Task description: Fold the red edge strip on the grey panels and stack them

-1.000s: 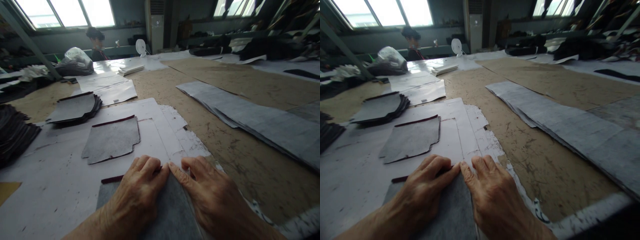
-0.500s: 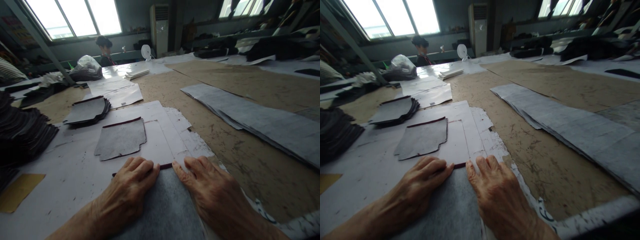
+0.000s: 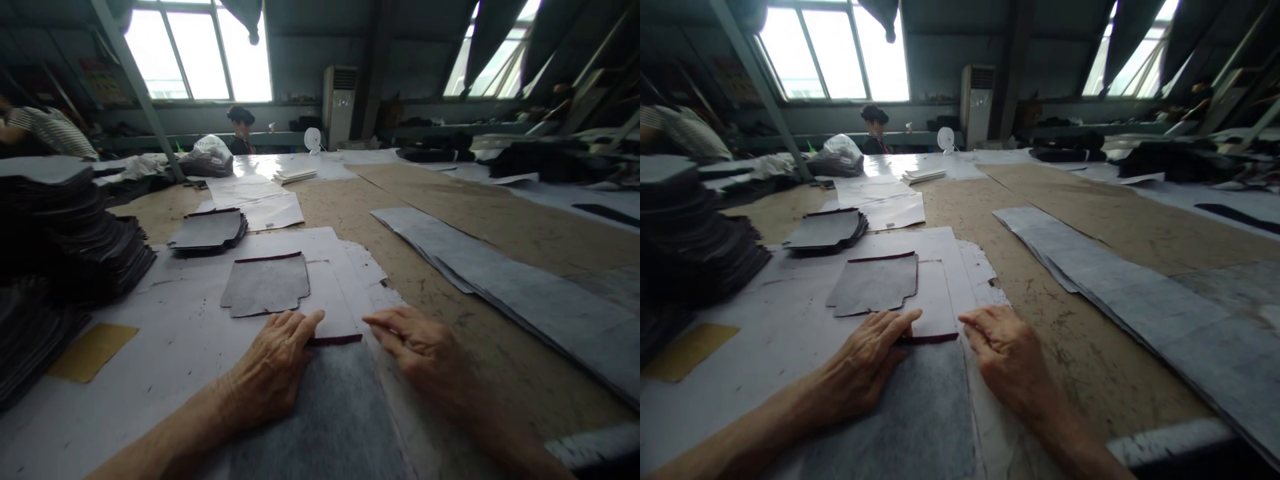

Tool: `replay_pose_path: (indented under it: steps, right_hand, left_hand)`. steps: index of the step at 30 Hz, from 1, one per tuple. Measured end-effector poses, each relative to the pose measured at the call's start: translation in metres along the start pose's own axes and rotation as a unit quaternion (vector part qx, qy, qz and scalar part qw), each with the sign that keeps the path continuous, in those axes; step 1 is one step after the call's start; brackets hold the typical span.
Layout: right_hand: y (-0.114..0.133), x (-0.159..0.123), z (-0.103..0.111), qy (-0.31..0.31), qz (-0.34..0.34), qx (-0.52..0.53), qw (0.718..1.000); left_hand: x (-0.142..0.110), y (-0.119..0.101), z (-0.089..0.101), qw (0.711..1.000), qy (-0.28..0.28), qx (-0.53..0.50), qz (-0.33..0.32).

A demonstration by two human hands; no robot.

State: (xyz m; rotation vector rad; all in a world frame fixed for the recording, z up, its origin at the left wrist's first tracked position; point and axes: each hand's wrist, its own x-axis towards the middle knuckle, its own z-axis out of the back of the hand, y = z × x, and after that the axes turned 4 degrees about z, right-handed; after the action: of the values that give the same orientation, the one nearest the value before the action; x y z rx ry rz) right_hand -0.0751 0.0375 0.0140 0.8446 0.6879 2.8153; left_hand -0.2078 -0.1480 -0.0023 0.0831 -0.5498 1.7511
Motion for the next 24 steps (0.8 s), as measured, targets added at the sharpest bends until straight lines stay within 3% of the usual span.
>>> replay_pose_path:
  steps: [3,6,10,19,24]
  right_hand:
    - [0.011,0.012,-0.012,0.074,0.084,-0.069,0.991]
    - [0.016,0.024,-0.018,0.139,0.062,-0.109,0.982]
    - [0.02,0.035,-0.016,0.212,0.016,-0.074,0.974]
    - [0.034,0.037,-0.002,0.185,0.046,0.016,0.982]
    - [0.033,0.036,-0.011,0.202,0.123,0.007,0.972]
  left_hand:
    - [0.0,-0.002,0.002,1.0,-0.005,0.005,0.014]
    - [0.002,-0.003,0.003,1.0,0.003,0.002,0.027]
    - [0.006,-0.004,0.006,0.999,0.014,-0.004,0.041]
    - [-0.004,0.006,0.026,0.988,-0.028,-0.117,0.095]
    - [-0.012,0.005,0.031,0.99,-0.061,-0.112,0.061]
